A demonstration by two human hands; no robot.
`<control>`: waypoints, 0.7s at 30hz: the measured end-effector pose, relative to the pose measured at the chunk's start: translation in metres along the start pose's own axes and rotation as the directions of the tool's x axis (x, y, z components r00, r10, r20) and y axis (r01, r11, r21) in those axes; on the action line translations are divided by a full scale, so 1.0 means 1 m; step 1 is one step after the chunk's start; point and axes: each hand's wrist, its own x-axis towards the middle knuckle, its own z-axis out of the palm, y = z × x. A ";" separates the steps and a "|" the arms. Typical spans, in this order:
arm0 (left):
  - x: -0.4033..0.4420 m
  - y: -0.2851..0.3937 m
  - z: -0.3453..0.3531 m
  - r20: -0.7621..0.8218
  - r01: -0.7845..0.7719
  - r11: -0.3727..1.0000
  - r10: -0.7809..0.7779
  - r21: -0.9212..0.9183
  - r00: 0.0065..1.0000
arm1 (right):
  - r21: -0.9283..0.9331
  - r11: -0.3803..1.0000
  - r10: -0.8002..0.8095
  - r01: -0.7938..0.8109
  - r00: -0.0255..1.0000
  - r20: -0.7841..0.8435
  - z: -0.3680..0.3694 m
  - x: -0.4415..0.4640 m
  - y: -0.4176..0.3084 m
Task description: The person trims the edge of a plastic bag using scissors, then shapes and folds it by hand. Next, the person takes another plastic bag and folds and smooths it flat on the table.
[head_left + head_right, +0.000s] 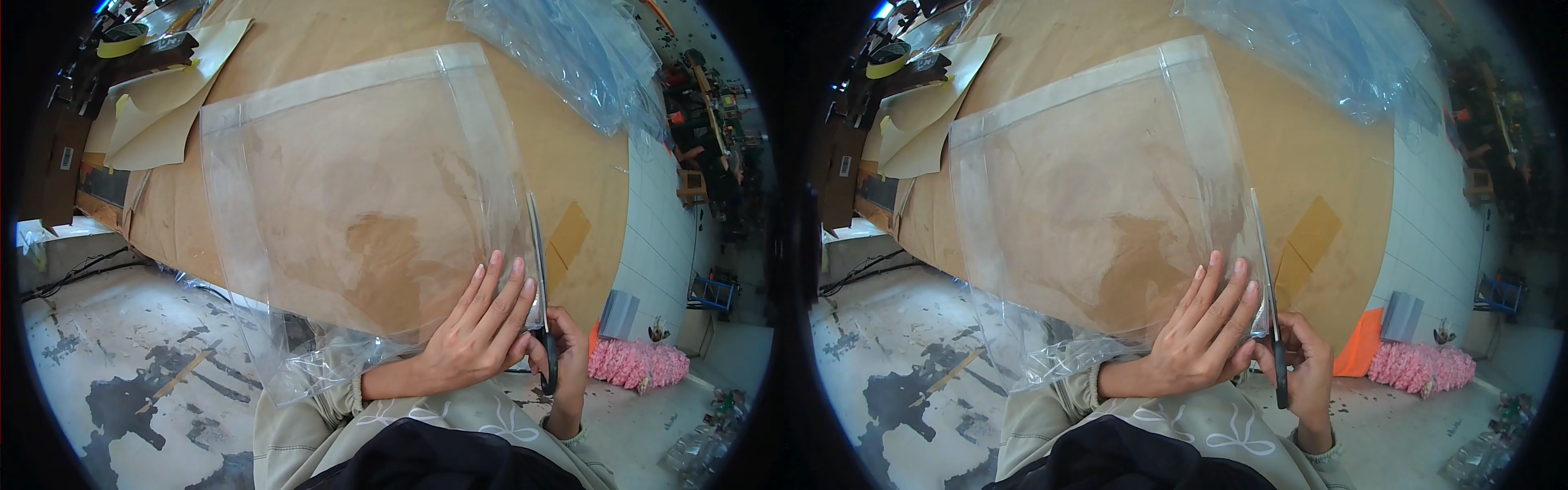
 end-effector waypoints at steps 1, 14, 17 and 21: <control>0.000 0.000 0.000 0.002 0.001 1.000 -0.001 -0.001 1.000 | -0.004 1.000 0.013 -0.013 1.000 -0.010 0.000 0.000 -0.001; 0.000 0.001 0.001 -0.017 0.006 1.000 -0.006 -0.009 1.000 | -0.008 0.999 0.049 -0.050 0.997 -0.061 -0.002 0.002 0.001; -0.001 0.000 0.001 -0.014 0.003 1.000 -0.003 -0.011 1.000 | 0.003 0.998 0.057 -0.057 0.997 -0.045 -0.002 0.001 0.001; 0.000 0.000 -0.001 -0.008 -0.001 1.000 0.001 -0.017 1.000 | 0.018 0.999 0.049 -0.049 0.999 -0.010 -0.005 0.000 0.005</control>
